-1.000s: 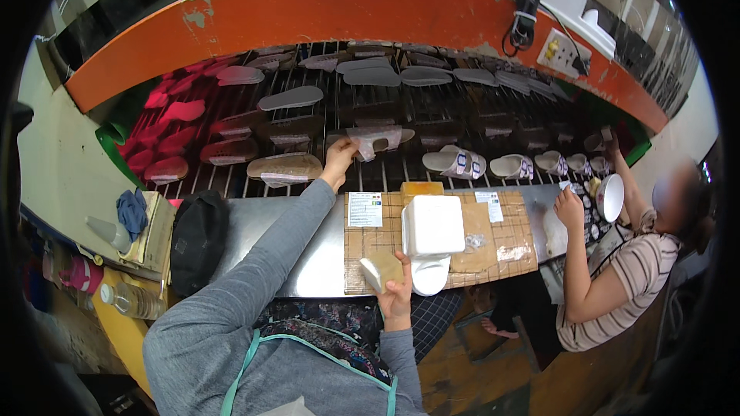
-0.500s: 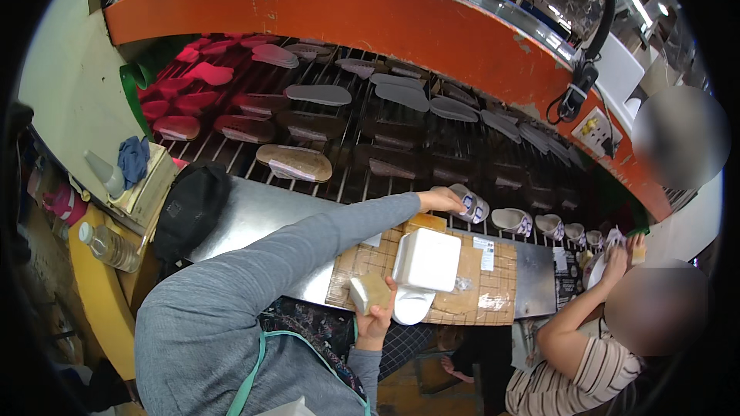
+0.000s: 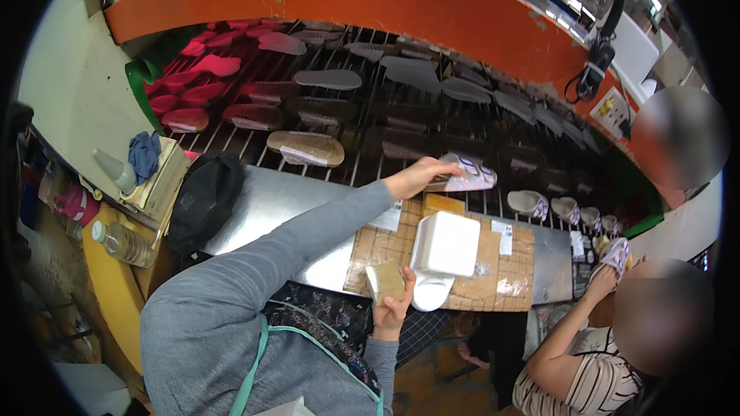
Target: The person repeatedly picks up shoe insoles from a rack and sands their surfaces with a sanding block. After sanding each insole, the person returns it to the rack and selects another. The process is repeated for multiple insoles.
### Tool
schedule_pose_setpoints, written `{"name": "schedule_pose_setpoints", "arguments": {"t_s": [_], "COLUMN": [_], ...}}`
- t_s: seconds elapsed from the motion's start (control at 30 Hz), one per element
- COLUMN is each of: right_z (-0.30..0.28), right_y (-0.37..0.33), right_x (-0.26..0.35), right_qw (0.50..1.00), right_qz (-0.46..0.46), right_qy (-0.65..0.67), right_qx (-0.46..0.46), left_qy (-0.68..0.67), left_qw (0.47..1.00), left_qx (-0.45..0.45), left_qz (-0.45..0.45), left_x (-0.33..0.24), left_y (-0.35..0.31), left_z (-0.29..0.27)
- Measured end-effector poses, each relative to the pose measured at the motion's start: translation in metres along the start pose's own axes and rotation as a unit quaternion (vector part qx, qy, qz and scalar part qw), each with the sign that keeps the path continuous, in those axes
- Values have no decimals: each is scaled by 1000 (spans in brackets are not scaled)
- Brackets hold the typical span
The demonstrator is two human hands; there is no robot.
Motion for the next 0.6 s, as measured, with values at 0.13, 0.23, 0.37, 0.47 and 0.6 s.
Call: {"name": "schedule_pose_setpoints", "arguments": {"t_s": [0.13, 0.23, 0.37, 0.47, 0.6], "right_z": [14, 15, 5, 1, 7], "right_y": [-28, -53, -63, -62, -63], "right_x": [12, 40, 73, 81, 80], "right_qw": [980, 852, 678, 632, 602], "right_qz": [-55, -221, -347, -327, -304], "right_qy": [-191, -462, -597, -647, -694], "right_qx": [-25, -108, -250, -272, -251], "left_qy": [80, 272, 481, 619, 815], "left_qw": [993, 959, 871, 771, 565], "left_qx": [9, -78, -84, 47, 48], "left_qz": [85, 17, -56, 142, 119], "left_x": [-43, -45, -33, -23, -9], "left_y": [-130, -208, -243, -237, -222], "left_z": [5, 4, -3, 8, 15]}}
Point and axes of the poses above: each hand's wrist, its own y-axis towards the middle knuckle, its own z-axis out of the palm, x = y × z, the point moved 2 cm from there along y, towards the middle knuckle, and after that the axes turned 5 degrees about z, right-handed, at the moved point
